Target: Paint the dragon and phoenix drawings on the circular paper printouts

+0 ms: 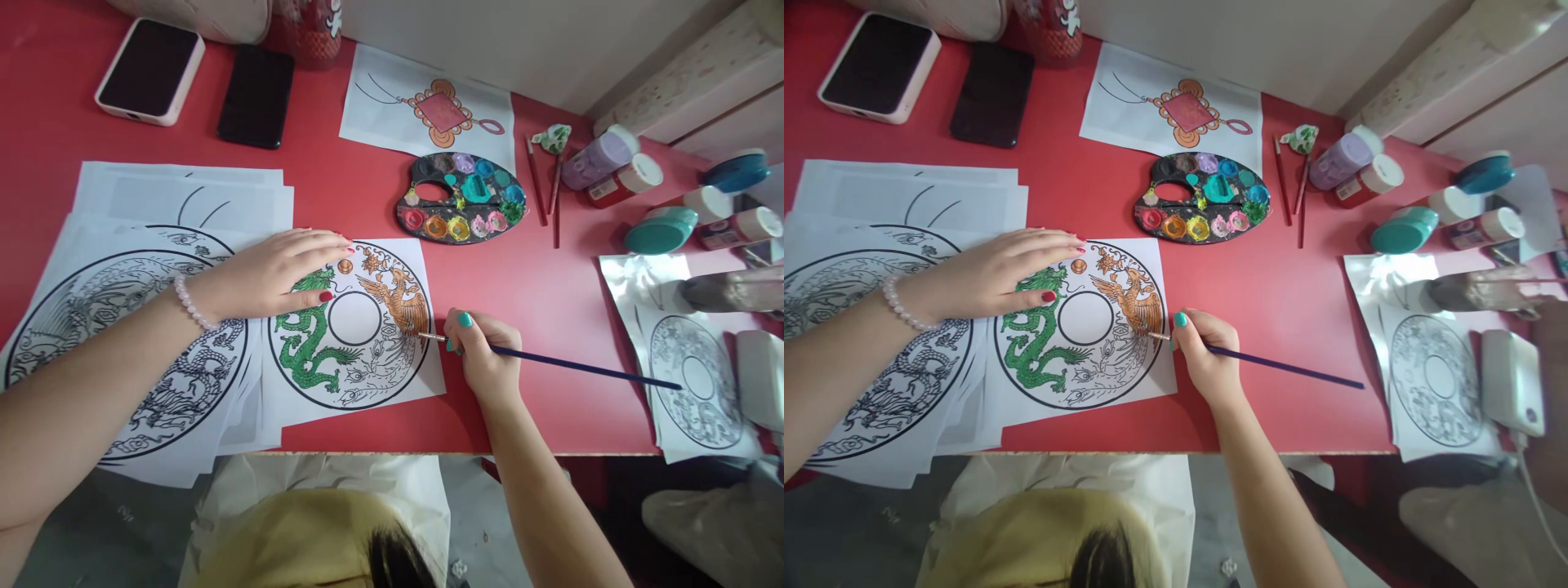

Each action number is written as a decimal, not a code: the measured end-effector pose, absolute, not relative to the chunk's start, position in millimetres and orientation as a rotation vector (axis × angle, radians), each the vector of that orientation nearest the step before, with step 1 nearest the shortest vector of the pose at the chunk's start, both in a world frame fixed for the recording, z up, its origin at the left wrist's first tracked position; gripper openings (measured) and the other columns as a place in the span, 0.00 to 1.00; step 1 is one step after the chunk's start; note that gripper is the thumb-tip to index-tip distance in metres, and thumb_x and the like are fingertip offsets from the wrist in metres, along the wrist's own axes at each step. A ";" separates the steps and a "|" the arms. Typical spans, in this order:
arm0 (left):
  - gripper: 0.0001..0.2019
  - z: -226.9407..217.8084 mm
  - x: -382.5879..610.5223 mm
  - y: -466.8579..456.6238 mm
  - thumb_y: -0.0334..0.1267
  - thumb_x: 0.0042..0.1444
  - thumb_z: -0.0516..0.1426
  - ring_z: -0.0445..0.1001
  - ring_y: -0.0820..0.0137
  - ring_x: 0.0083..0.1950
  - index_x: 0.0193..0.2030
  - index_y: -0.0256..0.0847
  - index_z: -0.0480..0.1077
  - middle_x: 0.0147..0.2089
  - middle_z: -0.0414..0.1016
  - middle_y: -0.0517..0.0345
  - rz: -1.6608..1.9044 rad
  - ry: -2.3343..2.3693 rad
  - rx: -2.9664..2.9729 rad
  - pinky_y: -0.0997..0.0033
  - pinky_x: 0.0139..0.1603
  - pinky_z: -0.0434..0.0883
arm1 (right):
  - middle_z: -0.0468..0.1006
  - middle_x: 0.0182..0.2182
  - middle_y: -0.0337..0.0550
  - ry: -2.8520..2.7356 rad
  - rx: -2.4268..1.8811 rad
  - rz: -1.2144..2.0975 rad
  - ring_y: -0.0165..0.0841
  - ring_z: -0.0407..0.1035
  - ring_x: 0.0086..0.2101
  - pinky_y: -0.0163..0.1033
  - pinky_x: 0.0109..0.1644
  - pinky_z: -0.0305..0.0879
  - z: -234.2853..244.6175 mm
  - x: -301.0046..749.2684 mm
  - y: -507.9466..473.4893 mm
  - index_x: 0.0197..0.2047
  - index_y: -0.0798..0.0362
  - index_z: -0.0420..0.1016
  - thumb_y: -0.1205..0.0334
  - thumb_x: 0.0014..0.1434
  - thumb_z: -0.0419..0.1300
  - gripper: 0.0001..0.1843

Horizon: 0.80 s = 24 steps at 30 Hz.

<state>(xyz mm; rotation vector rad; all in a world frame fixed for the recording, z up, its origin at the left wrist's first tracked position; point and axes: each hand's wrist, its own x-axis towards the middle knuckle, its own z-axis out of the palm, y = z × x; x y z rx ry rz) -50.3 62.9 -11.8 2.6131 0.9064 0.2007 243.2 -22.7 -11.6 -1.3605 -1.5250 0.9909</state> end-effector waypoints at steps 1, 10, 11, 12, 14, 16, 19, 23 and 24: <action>0.38 -11.5 -50.2 62.8 0.65 0.61 0.35 0.55 0.58 0.69 0.69 0.43 0.50 0.69 0.55 0.51 0.200 0.909 2.611 0.53 0.68 0.53 | 0.58 0.16 0.35 -1.524 -1.358 0.993 0.26 0.53 0.20 0.36 0.25 0.49 -11.6 243.2 -22.7 0.16 0.53 0.59 0.51 0.64 0.53 0.27; 0.38 -11.3 -50.0 62.8 0.65 0.60 0.36 0.54 0.58 0.69 0.69 0.42 0.51 0.69 0.56 0.49 0.203 0.907 2.599 0.54 0.68 0.53 | 0.59 0.16 0.36 -1.515 -1.388 0.973 0.26 0.53 0.20 0.36 0.25 0.49 -10.4 242.1 -24.1 0.16 0.53 0.59 0.51 0.64 0.52 0.27; 0.38 -11.4 -50.0 62.9 0.66 0.60 0.36 0.54 0.58 0.69 0.68 0.41 0.51 0.69 0.56 0.49 0.203 0.904 2.600 0.55 0.68 0.53 | 0.59 0.16 0.36 -1.513 -1.388 0.974 0.26 0.53 0.20 0.36 0.25 0.49 -10.3 242.1 -24.2 0.16 0.53 0.59 0.51 0.64 0.52 0.27; 0.39 -11.5 -50.0 62.9 0.66 0.60 0.35 0.54 0.59 0.69 0.68 0.41 0.51 0.69 0.56 0.49 0.202 0.902 2.601 0.55 0.68 0.53 | 0.59 0.16 0.36 -1.514 -1.389 0.974 0.26 0.53 0.20 0.36 0.25 0.49 -10.2 242.2 -24.2 0.16 0.53 0.59 0.51 0.64 0.52 0.26; 0.39 -11.5 -50.1 62.9 0.66 0.60 0.35 0.54 0.59 0.69 0.69 0.41 0.51 0.69 0.55 0.48 0.193 0.902 2.602 0.54 0.68 0.53 | 0.59 0.16 0.36 -1.523 -1.400 0.974 0.25 0.53 0.20 0.36 0.25 0.49 -10.0 242.2 -24.1 0.16 0.53 0.60 0.51 0.63 0.52 0.26; 0.39 -11.4 -50.1 62.9 0.66 0.60 0.34 0.54 0.59 0.69 0.69 0.42 0.50 0.69 0.55 0.48 0.189 0.906 2.600 0.54 0.68 0.52 | 0.58 0.16 0.35 -1.522 -1.413 0.971 0.25 0.52 0.20 0.36 0.25 0.49 -10.0 242.3 -23.8 0.16 0.53 0.60 0.51 0.63 0.52 0.26; 0.39 -11.1 -50.0 62.8 0.66 0.60 0.34 0.54 0.59 0.69 0.69 0.43 0.50 0.69 0.55 0.49 0.190 0.914 2.594 0.53 0.68 0.52 | 0.58 0.16 0.36 -1.493 -1.413 0.977 0.26 0.53 0.20 0.37 0.25 0.48 -10.4 242.6 -23.5 0.15 0.53 0.59 0.50 0.63 0.52 0.27; 0.38 -10.6 -50.1 62.8 0.66 0.60 0.35 0.53 0.59 0.70 0.69 0.45 0.50 0.70 0.55 0.50 0.177 0.914 2.591 0.53 0.68 0.52 | 0.58 0.16 0.36 -1.497 -1.401 0.988 0.26 0.53 0.20 0.37 0.25 0.48 -10.0 242.5 -23.6 0.16 0.53 0.60 0.51 0.63 0.53 0.26; 0.38 -10.6 -50.1 62.9 0.66 0.60 0.35 0.53 0.59 0.69 0.69 0.45 0.49 0.70 0.55 0.50 0.179 0.914 2.590 0.53 0.68 0.52 | 0.59 0.17 0.36 -1.503 -1.402 0.988 0.26 0.53 0.20 0.37 0.25 0.48 -9.8 242.4 -23.6 0.16 0.53 0.61 0.51 0.64 0.52 0.26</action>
